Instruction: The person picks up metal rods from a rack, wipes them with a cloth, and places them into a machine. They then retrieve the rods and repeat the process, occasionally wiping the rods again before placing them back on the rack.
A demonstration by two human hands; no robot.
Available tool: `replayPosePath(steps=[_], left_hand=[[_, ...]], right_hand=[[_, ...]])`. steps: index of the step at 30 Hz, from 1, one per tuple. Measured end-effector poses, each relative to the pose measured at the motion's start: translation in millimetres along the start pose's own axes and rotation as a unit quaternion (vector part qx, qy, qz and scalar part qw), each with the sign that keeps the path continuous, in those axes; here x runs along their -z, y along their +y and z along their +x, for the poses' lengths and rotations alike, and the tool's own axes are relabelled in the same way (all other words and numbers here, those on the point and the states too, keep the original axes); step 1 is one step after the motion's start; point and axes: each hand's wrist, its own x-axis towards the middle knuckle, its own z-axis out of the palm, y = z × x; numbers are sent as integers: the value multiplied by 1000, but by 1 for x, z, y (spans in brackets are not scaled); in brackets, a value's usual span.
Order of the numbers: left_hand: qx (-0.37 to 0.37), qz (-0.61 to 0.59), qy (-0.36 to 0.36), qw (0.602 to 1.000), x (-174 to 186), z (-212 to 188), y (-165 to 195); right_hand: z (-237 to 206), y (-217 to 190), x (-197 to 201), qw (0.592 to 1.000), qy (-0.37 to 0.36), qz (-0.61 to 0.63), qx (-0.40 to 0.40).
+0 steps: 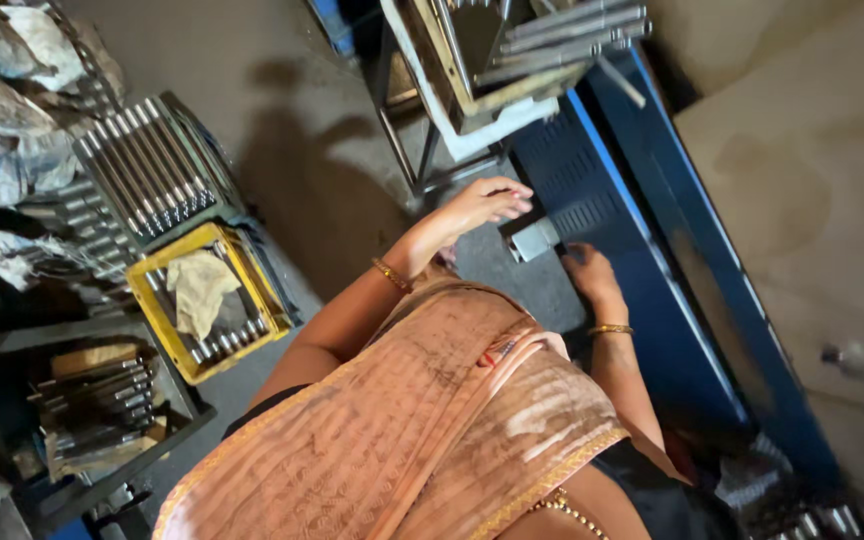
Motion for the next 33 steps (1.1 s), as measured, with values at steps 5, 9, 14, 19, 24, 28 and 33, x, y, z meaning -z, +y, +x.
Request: replayPosePath(steps=[5,9,14,19,24,28,33], left_hand=[[-25,25,40,999,89,70,39],[-168,9,90,982,145,124,51],[-141,-12,97,985,218,151,57],[-88,-10,124,988,308,195,73],[-87,66,65,992,398,259,108],[-92,129,69,985,459,311,137],[-92,223,114,964,488,393,151]], right_hand=[[124,-89,11,985,-129,61,97],[234,-165,16,976,-137,25,168],[378,-260,3,961,-96,7,258],[505,-323,-35,979,-101,-52,172],[604,-383,-74,979,-152,-133,11],[665,-407,-96,947,-183,-263,32],[699,-396,-123,954,-147,-259,44]])
